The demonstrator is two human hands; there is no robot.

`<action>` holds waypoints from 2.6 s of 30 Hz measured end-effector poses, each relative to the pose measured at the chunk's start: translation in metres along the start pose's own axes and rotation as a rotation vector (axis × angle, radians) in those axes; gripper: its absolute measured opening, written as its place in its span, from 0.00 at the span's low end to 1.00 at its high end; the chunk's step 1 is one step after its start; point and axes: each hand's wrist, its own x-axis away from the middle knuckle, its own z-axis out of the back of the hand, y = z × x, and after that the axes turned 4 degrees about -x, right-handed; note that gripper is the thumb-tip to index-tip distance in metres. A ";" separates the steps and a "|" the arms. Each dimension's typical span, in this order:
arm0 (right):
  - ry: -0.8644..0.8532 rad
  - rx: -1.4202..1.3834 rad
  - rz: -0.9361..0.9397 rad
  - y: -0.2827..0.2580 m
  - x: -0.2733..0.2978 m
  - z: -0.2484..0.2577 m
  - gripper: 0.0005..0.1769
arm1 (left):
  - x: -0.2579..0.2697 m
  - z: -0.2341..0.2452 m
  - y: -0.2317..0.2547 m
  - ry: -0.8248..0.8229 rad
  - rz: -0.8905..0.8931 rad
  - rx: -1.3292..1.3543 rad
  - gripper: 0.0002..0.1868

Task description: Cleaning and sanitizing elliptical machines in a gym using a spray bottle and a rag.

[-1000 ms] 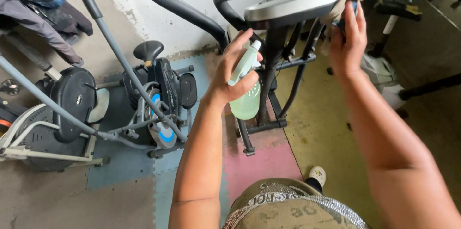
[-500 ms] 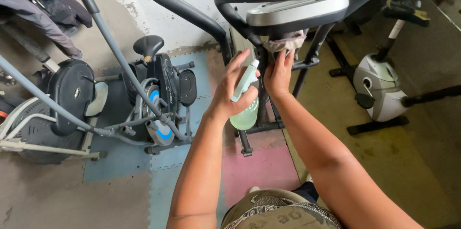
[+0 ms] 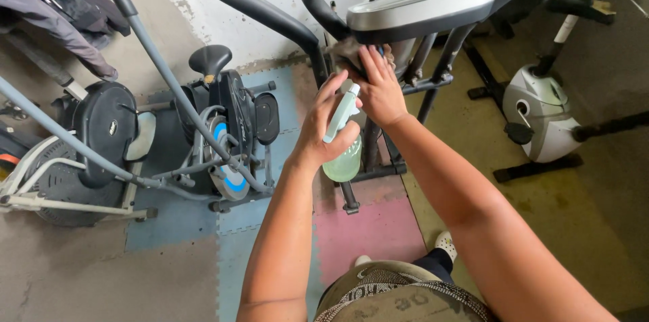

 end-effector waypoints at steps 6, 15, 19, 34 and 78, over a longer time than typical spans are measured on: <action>0.074 -0.080 -0.061 0.035 0.092 -0.034 0.32 | 0.003 -0.004 0.003 -0.027 0.022 -0.004 0.16; 0.437 -0.260 -0.131 0.059 0.040 0.035 0.35 | -0.003 -0.028 0.035 -0.045 0.107 0.004 0.15; 0.353 -0.309 -0.329 0.082 0.049 0.008 0.35 | -0.003 -0.043 0.049 -0.008 0.061 -0.020 0.15; 0.331 -0.171 0.269 0.007 -0.011 0.195 0.33 | -0.001 -0.064 0.120 0.288 -0.002 -0.233 0.18; 0.619 -0.829 0.214 0.142 -0.044 0.188 0.35 | -0.127 -0.109 0.249 0.096 -0.248 -0.363 0.15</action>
